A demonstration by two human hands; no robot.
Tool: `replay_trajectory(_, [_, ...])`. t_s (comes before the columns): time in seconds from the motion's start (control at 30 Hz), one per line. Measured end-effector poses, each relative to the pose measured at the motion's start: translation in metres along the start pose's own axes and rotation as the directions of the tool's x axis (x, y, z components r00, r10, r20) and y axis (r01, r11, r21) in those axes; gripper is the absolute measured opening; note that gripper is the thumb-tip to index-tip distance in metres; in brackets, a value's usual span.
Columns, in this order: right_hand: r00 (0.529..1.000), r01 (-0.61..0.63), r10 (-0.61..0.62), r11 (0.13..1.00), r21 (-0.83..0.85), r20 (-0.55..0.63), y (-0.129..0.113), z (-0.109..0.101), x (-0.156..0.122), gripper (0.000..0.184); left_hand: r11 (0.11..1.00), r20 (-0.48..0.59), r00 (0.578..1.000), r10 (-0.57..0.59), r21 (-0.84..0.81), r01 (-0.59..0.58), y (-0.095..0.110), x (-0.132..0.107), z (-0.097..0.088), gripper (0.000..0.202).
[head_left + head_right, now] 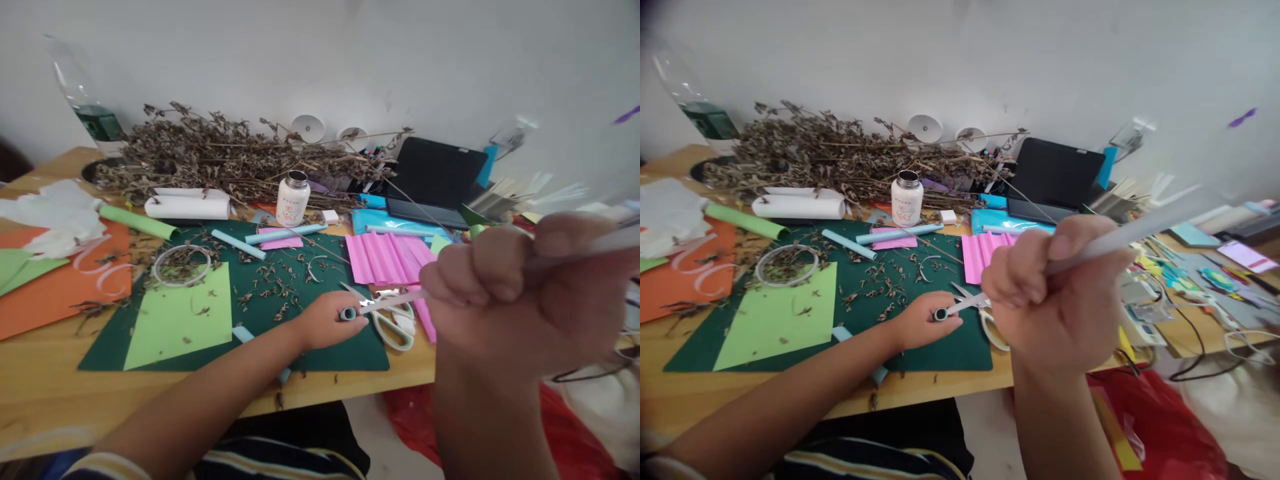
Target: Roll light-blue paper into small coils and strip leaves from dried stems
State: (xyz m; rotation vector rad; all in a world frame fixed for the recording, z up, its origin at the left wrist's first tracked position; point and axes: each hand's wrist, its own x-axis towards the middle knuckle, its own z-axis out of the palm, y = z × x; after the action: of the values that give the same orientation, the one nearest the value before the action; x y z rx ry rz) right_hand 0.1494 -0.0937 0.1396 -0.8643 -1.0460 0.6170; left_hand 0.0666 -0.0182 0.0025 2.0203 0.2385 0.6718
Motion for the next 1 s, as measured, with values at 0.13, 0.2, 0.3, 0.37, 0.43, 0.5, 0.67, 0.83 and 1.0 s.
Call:
replay_trajectory(0.13, [0.993,-0.005,0.002,1.0,0.027,0.122,0.022,0.0,-0.006,0.021,0.999,0.1,0.994,0.045,-0.005,-0.045,-0.006,-0.002,-0.005,0.019])
replay_trajectory(0.2, [0.985,0.008,-0.017,0.999,0.052,0.171,0.034,0.0,-0.007,0.019,0.999,0.124,0.992,0.032,-0.025,-0.029,-0.007,-0.003,-0.008,0.02])
replay_trajectory(0.3, [0.965,0.014,-0.026,0.999,0.051,0.26,0.048,0.003,-0.009,0.019,0.998,0.102,0.995,-0.005,-0.064,0.012,-0.008,-0.004,-0.01,0.02])
replay_trajectory(0.37, [0.951,-0.023,0.01,0.999,0.04,0.308,0.056,0.005,-0.011,0.023,0.995,0.067,0.997,-0.031,-0.093,0.037,-0.007,-0.005,-0.009,0.019])
replay_trajectory(0.43, [0.943,-0.073,0.057,0.997,0.035,0.328,0.063,0.006,-0.012,0.03,0.992,0.054,0.997,-0.048,-0.115,0.054,-0.008,-0.007,-0.007,0.019])
replay_trajectory(0.5, [0.946,-0.092,0.074,0.995,0.044,0.316,0.069,0.007,-0.013,0.035,0.99,0.061,0.996,-0.065,-0.117,0.072,-0.009,-0.009,-0.005,0.018])
replay_trajectory(0.67, [0.944,-0.116,0.09,0.991,0.065,0.316,0.082,0.01,-0.015,0.037,0.99,0.03,0.996,-0.085,-0.112,0.088,-0.012,-0.01,-0.002,0.016])
replay_trajectory(0.83, [0.932,-0.126,0.103,0.991,0.046,0.347,0.088,0.015,-0.012,0.037,0.986,0.03,0.999,-0.045,-0.158,0.05,-0.016,-0.008,-0.004,0.021])
replay_trajectory(1.0, [0.959,-0.11,0.087,0.991,0.074,0.269,0.076,0.011,-0.005,0.042,0.993,0.054,0.996,-0.069,-0.089,0.074,-0.019,-0.008,-0.004,0.012])
